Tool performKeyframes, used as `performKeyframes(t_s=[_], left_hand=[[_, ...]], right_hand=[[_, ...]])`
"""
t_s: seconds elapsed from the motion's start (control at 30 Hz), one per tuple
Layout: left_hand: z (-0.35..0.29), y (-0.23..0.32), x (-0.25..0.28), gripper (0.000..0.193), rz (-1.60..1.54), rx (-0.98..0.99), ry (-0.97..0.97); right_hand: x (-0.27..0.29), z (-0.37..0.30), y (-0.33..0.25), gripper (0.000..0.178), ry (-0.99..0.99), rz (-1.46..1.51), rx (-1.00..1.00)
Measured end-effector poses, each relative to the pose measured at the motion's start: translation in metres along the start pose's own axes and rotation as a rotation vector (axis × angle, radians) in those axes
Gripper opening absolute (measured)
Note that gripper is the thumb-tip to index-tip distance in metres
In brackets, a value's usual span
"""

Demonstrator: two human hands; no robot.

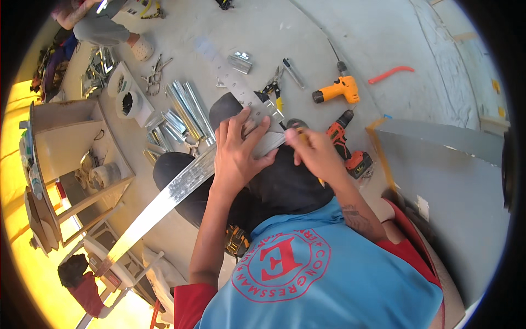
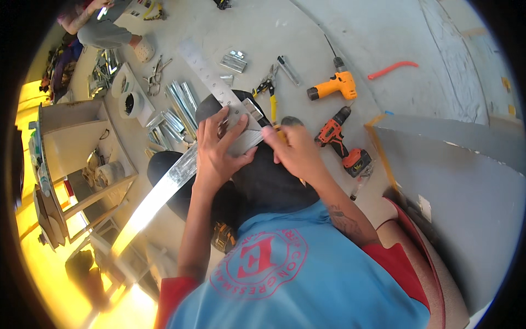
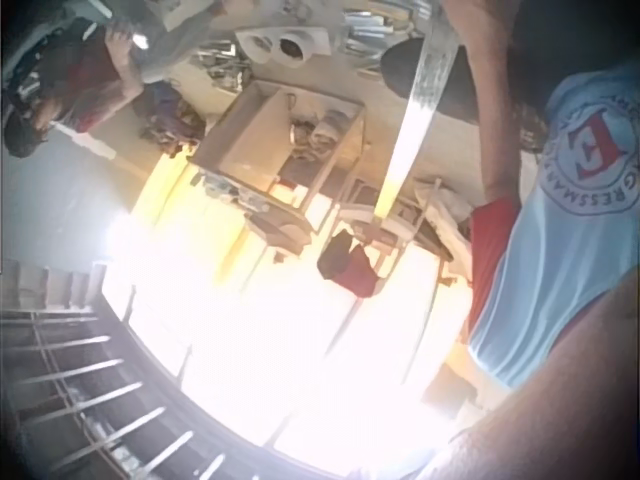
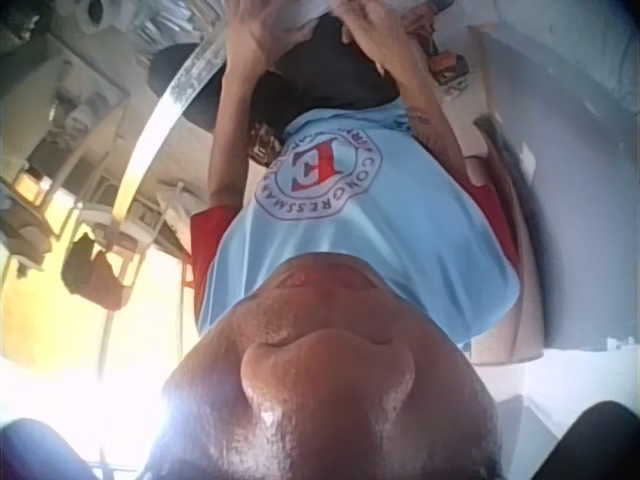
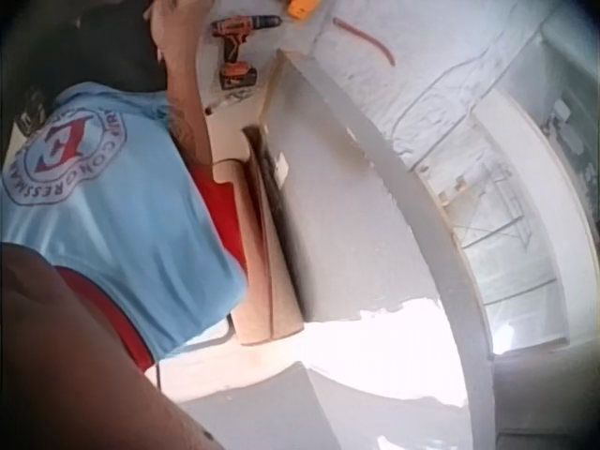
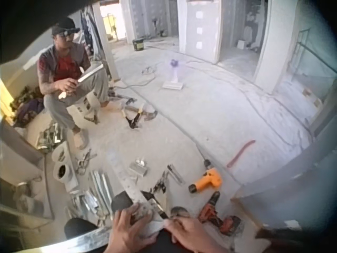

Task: The person is measuring a metal stud with a tape measure and pencil, then cutting it with metal snips.

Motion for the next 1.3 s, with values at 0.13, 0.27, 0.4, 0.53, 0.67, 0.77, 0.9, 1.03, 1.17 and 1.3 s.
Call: performKeyframes(t_s=[0.13, 0.27, 0.4, 0.53, 0.67, 0.77, 0.9, 1.03, 1.17, 1.3], left_hand=[[0.005, 0.006, 0.003, 0.081, 0.05, -0.044, -0.033], [0.008, 0.01, 0.016, 0.08, -0.03, 0.033, -0.069], [0.0, -0.003, 0.018, 0.067, 0.065, 0.019, 0.043], [0.002, 0.0, 0.018, 0.066, 0.238, 0.029, 0.072], [0.001, -0.003, 0.023, 0.06, 0.326, 0.094, 0.022], [0.01, -0.004, 0.039, 0.052, 0.278, 0.07, -0.024], [0.012, -0.01, 0.048, 0.047, 0.15, 0.116, -0.119], [0.017, -0.005, 0.044, 0.044, 0.048, 0.162, -0.219], [0.015, 0.006, 0.049, 0.046, 0.07, 0.127, -0.162], [0.006, 0.008, 0.054, 0.057, 0.148, 0.121, -0.15]], right_hand=[[-0.025, 0.024, 0.015, 0.042, -0.13, 0.025, -0.017], [0.043, 0.011, 0.035, 0.035, 0.086, 0.436, -0.077], [0.125, 0.021, 0.095, 0.034, 0.241, 0.552, -0.132], [0.135, 0.088, 0.213, 0.03, 0.287, 0.512, -0.247], [0.125, 0.121, 0.298, 0.026, 0.181, 0.367, -0.445], [0.148, 0.126, 0.263, 0.033, 0.526, -0.662, -0.255], [0.082, 0.096, 0.126, 0.045, 1.017, -0.944, 0.323], [-0.015, 0.214, 0.174, 0.038, 0.273, -0.817, 0.013], [-0.054, 0.257, 0.182, 0.039, 0.209, -0.891, -0.181], [-0.018, 0.26, 0.163, 0.031, 0.429, -0.848, -0.167]])
Point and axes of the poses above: each hand's wrist, its own z-axis towards the middle knuckle, its own x-axis out of the back of the hand, y = z × x, the point moved 10 cm from there along z, towards the middle knuckle, and after that the axes turned 10 degrees about -x, right-handed, at the moved point
